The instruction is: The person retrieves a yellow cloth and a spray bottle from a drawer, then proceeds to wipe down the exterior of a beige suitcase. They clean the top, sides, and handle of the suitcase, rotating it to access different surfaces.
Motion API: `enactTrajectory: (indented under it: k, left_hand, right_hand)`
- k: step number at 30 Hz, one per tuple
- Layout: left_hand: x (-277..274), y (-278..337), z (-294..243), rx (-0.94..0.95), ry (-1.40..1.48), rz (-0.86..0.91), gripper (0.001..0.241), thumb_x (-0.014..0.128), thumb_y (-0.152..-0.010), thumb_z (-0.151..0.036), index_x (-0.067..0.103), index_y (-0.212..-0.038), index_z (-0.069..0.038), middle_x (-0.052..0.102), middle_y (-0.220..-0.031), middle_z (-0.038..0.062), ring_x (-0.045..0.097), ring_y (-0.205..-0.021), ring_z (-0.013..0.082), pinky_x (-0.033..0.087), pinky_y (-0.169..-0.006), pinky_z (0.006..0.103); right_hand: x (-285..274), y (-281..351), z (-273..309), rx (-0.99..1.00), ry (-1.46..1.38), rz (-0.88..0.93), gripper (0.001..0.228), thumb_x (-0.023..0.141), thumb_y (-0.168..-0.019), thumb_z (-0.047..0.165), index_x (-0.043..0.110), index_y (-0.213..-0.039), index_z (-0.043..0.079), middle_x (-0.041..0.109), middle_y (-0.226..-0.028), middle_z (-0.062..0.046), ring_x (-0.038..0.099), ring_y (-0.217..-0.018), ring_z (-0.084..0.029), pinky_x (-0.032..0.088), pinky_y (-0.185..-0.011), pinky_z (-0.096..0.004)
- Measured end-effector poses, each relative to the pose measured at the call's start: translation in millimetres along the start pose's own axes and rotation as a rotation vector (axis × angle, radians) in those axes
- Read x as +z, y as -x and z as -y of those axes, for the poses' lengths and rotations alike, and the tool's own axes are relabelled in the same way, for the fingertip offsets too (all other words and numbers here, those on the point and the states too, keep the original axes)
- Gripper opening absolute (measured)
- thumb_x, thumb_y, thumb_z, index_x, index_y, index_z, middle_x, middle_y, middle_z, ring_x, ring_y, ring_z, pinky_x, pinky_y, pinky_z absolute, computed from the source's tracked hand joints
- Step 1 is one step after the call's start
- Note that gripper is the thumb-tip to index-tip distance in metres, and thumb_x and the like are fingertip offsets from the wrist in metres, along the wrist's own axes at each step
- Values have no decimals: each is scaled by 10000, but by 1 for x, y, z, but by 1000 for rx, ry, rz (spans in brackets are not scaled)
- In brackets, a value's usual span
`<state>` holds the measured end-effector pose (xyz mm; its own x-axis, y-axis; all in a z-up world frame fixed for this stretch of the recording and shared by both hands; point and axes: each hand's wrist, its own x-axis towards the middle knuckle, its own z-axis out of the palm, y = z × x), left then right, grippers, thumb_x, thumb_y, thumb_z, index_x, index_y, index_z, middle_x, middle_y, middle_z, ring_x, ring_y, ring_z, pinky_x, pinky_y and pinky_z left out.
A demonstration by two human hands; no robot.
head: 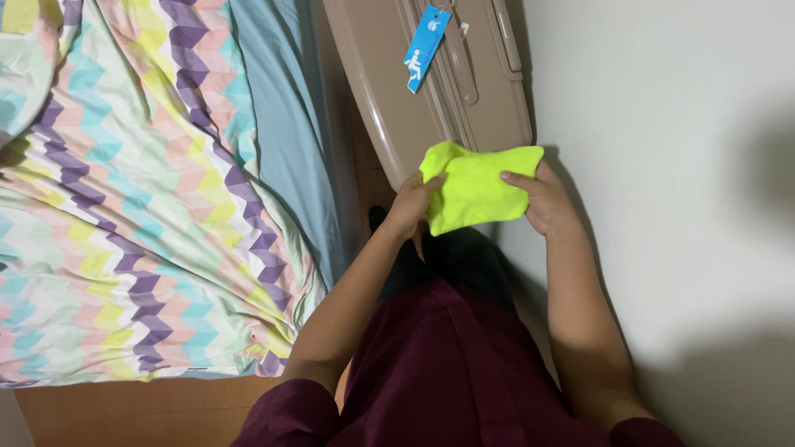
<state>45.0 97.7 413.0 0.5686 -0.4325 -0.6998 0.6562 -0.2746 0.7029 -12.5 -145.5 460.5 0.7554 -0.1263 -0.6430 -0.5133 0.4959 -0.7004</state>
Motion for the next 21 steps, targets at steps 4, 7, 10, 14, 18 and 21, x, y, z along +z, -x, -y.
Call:
enactTrajectory:
  k: [4,7,10,14,18,21]
  left_hand:
    - [-1,23,0,55,878,213,739,507,-1040,-476,370,-1552,39,558,-1446,235,574,-1329,338,508,-1098,476]
    - [5,59,-29,81,917,214,721,429,-1025,-519,348,-1547,-27,533,-1435,193,543,-1326,348,504,-1067,505]
    - [7,65,-14,153,599,165,691,482,-1000,-467,346,-1546,-67,528,-1455,178,543,-1330,329,492,-1068,494]
    - [5,36,18,184,525,193,642,600,-1012,-382,419,-1524,-40,552,-1445,218,580,-1297,314,495,-1095,482]
    - [-7,-16,10,390,-126,-83,568,606,-1068,-442,570,-1485,-58,649,-1436,195,627,-1343,323,476,-1140,448]
    - [-16,-63,-2,530,-732,-502,589,603,-1015,-460,507,-1473,-101,523,-1528,190,452,-1451,380,350,-1211,520]
  right_hand:
    - [21,36,22,-111,-59,78,618,759,-880,64,499,-1440,33,613,-1404,-132,599,-1318,-267,484,-1136,-429]
    - [16,43,16,-90,-228,170,670,769,-863,107,489,-1467,36,607,-1429,-136,592,-1338,-280,477,-1142,-442]
    - [4,30,-17,104,-352,199,693,763,-850,160,497,-1476,25,615,-1430,-155,600,-1323,-308,478,-1112,-468]
    - [4,12,-37,241,-358,150,632,723,-867,117,520,-1456,12,630,-1388,-166,616,-1278,-317,490,-1089,-475]
    - [37,6,33,-158,-168,-52,525,661,-848,-4,570,-1363,39,657,-1323,-116,655,-1225,-285,543,-1055,-436]
    - [46,-19,52,-456,285,-149,324,660,-967,16,663,-1290,-10,720,-1215,-148,678,-1136,-314,546,-1003,-451]
